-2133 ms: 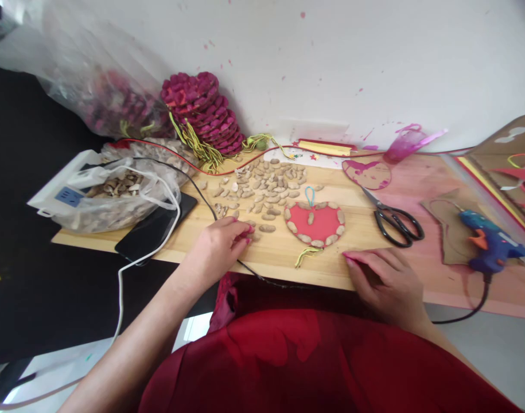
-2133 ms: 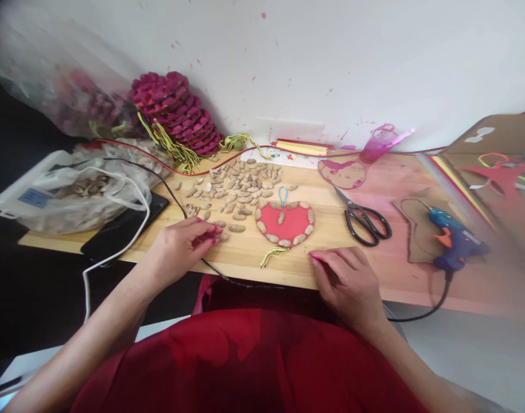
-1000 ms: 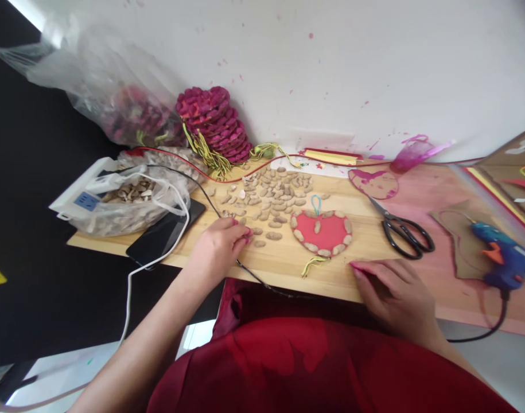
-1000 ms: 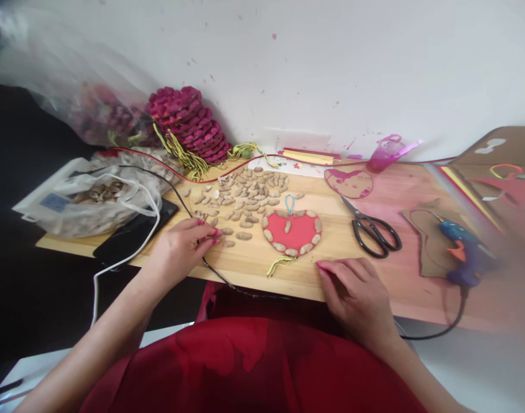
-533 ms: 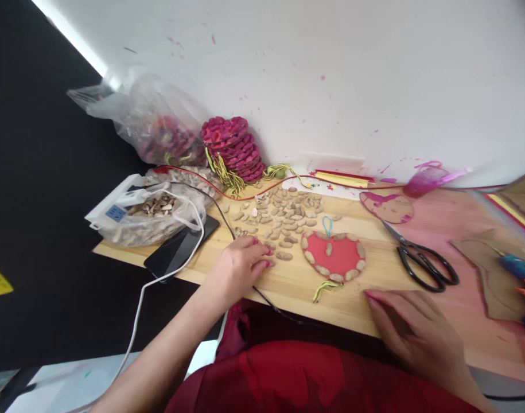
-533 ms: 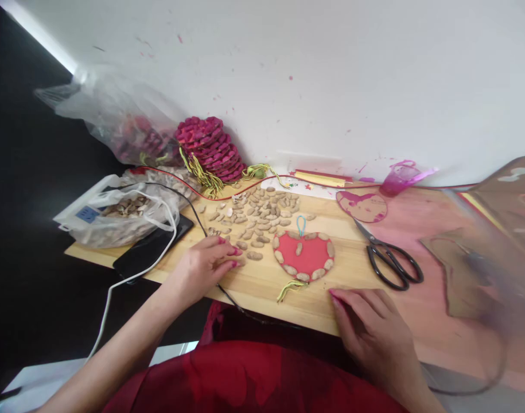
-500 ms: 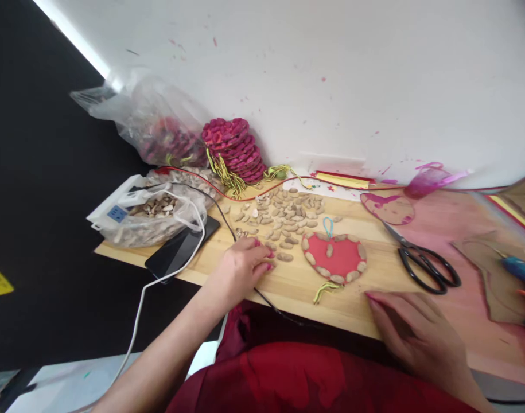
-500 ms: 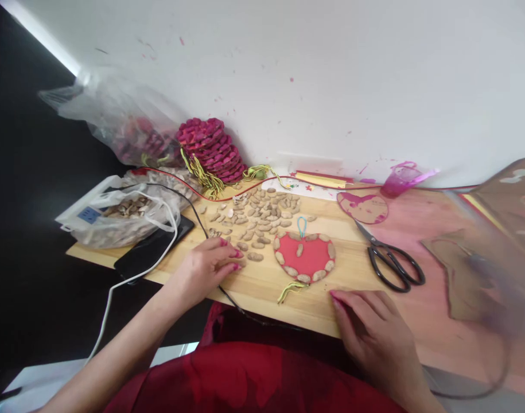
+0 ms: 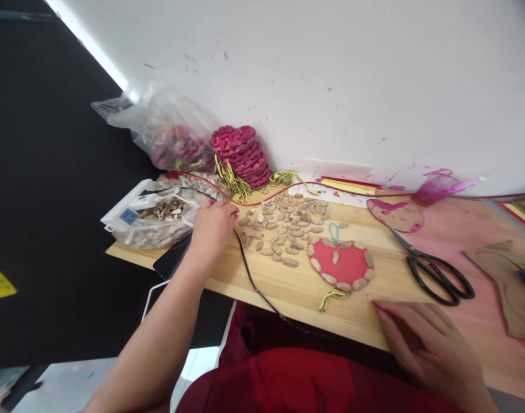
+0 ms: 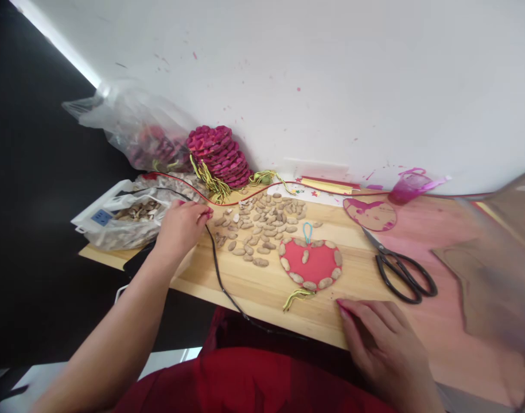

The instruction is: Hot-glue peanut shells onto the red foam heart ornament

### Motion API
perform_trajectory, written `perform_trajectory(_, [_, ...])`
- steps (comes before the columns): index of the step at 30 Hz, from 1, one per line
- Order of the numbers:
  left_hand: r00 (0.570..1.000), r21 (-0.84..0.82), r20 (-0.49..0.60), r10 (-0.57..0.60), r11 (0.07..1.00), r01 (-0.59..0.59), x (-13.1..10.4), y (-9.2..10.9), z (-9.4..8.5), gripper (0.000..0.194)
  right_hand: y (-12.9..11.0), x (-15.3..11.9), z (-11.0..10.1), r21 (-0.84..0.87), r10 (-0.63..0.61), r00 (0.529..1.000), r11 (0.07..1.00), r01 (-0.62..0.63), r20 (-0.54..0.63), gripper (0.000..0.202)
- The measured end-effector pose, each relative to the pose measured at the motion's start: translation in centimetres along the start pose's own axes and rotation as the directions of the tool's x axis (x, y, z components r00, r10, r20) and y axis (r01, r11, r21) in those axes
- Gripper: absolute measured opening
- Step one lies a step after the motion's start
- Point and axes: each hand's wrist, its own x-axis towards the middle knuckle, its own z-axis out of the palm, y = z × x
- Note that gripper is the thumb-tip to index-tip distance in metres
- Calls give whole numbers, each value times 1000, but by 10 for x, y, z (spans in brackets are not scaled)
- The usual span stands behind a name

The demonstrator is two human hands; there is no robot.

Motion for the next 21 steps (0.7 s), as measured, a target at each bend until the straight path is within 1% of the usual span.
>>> perform_trajectory(2, [999,58,33,-33,998,31,9,-3,3,26,-1,0,0,0,11,1000,1000,-11,-1,14])
perform_trajectory(4, [997,112,57,-53,993,46,15,-1,10,24,-2,1,0,-3,13,1000,1000,-13,-5,13])
perform_trajectory(7, [996,136,65,-60,989,51,20,4,19,27,-3,3,0,-11,-7,1000,1000,7,-9,13])
perform_trajectory(8, [996,120,58,-70,991,63,22,5,20,29,-3,4,0,-13,-14,1000,1000,14,-8,13])
perform_trajectory(10, [991,31,57,-118,993,117,25,5,21,31,-3,4,0,-15,-15,1000,1000,15,-8,13])
perform_trajectory(12, [981,-85,90,-171,980,179,27,5,19,31,-3,4,0,-10,-8,1000,1000,8,-8,13])
perform_trajectory(14, [972,-176,137,-189,961,211,29,5,15,33,-3,4,0,-1,7,1000,1000,-7,-12,13])
perform_trajectory(18, [967,-249,189,-173,944,218,31,5,11,39,-4,4,0,7,14,1000,1000,-14,-20,13])
perform_trajectory(21, [963,-250,206,-173,942,223,35,5,11,41,-5,6,-1,13,31,999,999,-30,-18,12])
